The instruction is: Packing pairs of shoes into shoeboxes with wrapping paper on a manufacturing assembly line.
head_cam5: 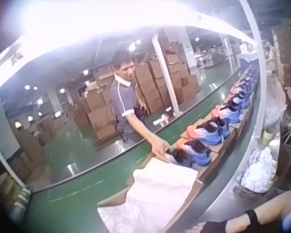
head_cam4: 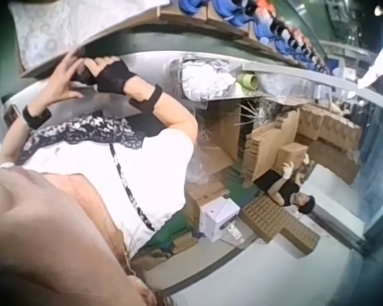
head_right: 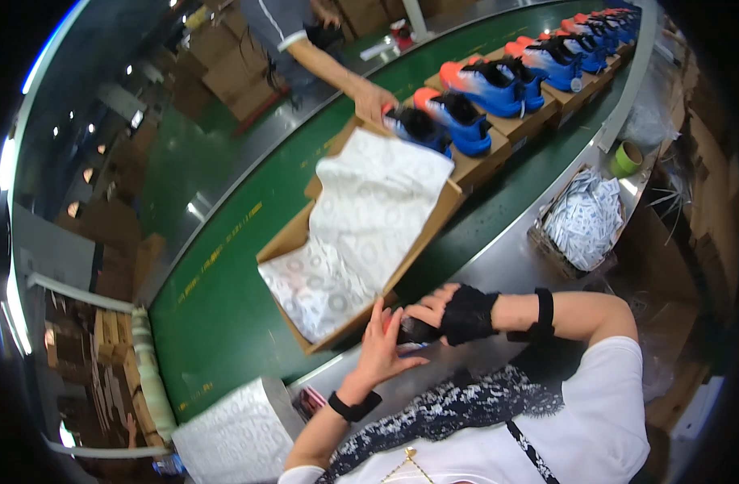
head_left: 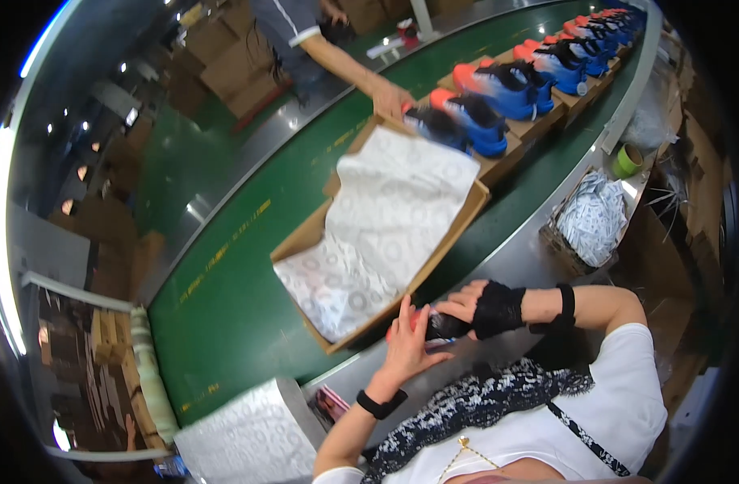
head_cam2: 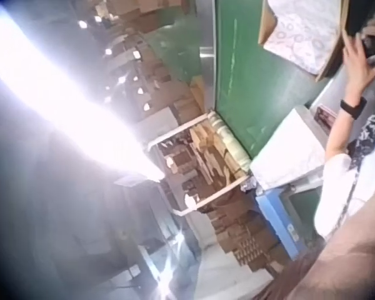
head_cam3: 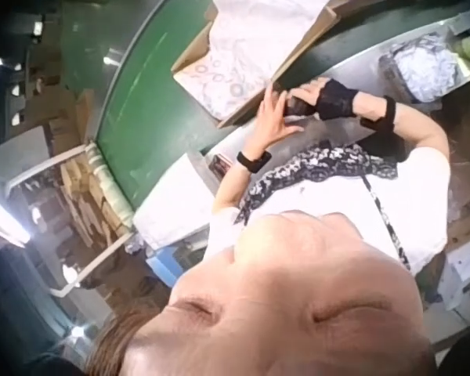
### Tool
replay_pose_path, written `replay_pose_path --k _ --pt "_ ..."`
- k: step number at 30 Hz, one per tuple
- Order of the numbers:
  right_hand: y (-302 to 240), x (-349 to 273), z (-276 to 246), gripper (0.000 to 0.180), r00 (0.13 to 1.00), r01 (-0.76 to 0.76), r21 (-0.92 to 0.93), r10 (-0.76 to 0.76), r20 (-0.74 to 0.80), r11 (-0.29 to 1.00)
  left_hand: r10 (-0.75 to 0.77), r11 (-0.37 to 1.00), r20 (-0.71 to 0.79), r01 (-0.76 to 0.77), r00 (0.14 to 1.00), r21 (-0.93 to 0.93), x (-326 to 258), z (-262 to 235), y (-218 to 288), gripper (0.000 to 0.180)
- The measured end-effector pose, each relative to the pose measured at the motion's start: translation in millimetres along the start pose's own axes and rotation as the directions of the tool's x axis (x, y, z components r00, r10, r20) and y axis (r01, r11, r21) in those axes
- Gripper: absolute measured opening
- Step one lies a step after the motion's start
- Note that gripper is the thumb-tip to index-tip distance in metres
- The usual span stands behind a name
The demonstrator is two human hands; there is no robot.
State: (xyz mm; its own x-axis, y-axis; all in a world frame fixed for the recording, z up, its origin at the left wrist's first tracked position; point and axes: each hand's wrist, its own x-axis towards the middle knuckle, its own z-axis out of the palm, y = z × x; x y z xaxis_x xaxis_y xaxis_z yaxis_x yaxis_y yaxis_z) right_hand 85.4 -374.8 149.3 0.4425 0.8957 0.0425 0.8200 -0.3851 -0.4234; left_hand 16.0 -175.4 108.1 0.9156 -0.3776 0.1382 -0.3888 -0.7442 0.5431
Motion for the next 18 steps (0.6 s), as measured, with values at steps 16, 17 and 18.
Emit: replay_pose_path --k 16,17,18 --pt "2.0 47.0 -3.3 0.035 0.901 0.143 -0.026 -0.141 -0.411 0.989 -0.743 0.045 -0.124 -0.136 0.658 -0.990 31.3 -70.1 -110.3 0.038" --pt "13.8 35.6 13.7 0.036 0.949 0.068 0.027 -0.056 -0.310 0.997 -0.743 -0.081 -0.066 -0.187 0.666 -0.979 49.0 -62.6 -117.3 0.048" --pt "21.2 25.4 29.5 0.037 0.971 0.001 0.092 0.021 -0.236 0.996 -0.725 -0.085 -0.068 -0.187 0.686 -0.979 56.5 -54.5 -126.7 0.048"
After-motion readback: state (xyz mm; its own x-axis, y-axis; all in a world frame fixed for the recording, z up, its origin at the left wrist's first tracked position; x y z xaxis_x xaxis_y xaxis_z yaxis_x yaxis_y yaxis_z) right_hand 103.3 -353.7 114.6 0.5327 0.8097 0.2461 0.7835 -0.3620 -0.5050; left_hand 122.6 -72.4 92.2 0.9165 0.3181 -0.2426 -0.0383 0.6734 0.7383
